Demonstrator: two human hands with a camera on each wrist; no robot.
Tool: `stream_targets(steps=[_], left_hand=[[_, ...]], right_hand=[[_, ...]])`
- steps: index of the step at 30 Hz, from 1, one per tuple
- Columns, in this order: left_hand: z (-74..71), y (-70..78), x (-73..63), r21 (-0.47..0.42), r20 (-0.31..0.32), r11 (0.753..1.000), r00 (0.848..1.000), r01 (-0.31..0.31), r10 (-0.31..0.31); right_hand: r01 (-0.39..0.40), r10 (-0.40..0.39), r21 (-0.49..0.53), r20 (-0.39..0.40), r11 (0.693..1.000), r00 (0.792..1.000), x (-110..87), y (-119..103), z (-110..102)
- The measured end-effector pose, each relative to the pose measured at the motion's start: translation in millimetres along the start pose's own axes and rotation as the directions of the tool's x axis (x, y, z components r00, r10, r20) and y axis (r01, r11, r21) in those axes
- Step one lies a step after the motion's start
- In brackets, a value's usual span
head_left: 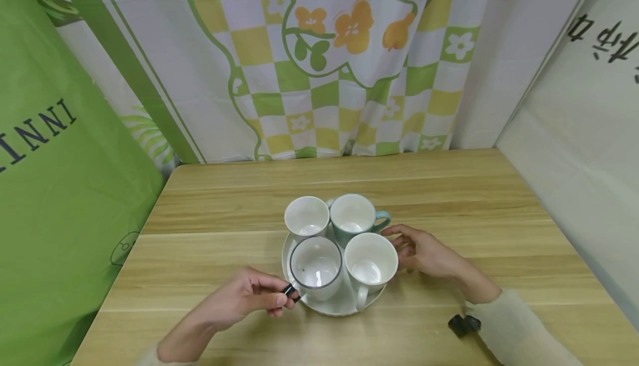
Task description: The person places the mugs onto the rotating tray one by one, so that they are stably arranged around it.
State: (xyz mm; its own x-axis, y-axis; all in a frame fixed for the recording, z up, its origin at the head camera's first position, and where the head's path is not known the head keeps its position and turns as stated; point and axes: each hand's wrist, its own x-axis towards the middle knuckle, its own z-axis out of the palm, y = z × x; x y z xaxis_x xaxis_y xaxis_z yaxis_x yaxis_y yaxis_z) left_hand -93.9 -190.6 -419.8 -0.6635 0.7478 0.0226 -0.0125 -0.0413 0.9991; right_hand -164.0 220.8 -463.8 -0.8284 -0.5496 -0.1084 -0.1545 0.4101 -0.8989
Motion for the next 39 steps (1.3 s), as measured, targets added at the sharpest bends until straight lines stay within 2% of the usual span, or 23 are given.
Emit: stream_targets(steps=[7,16,22,28,35,39], left_hand=[[-4.2,-12.3,3.5,-0.008,0.02,1.0,1.0,0.023,-0.023],[-13.0,-18.0,10.7,0.022,0.045,0.997,0.996,0.071,-0.072],[-19.4,-23.0,15.2,0.016,0.071,0.998,0.995,0.067,-0.068],[-27.7,-23.2,21.2,0.045,0.09,0.996,0.992,0.083,-0.087],[-39.7,-19.5,29.9,0.079,0.121,0.987,0.981,0.143,-0.152],[-44.1,-18.0,33.6,0.102,0.135,0.983,0.976,0.156,-0.169]], right_hand=[[0.004,-0.004,-0.003,0.001,1.0,1.0,0.3,0.4,0.3],[0.005,-0.005,0.002,0.004,1.0,1.0,0.2,1.1,1.0],[0.005,-0.005,0.004,0.006,1.0,1.0,-0.2,1.9,1.4],[-0.005,0.005,0.012,0.0,1.0,1.0,-0.2,2.3,1.6],[-0.021,0.021,0.013,-0.005,1.0,1.0,-0.1,0.8,1.6],[-0.036,0.037,0.007,-0.012,0.999,0.999,0.5,-0.7,0.9]])
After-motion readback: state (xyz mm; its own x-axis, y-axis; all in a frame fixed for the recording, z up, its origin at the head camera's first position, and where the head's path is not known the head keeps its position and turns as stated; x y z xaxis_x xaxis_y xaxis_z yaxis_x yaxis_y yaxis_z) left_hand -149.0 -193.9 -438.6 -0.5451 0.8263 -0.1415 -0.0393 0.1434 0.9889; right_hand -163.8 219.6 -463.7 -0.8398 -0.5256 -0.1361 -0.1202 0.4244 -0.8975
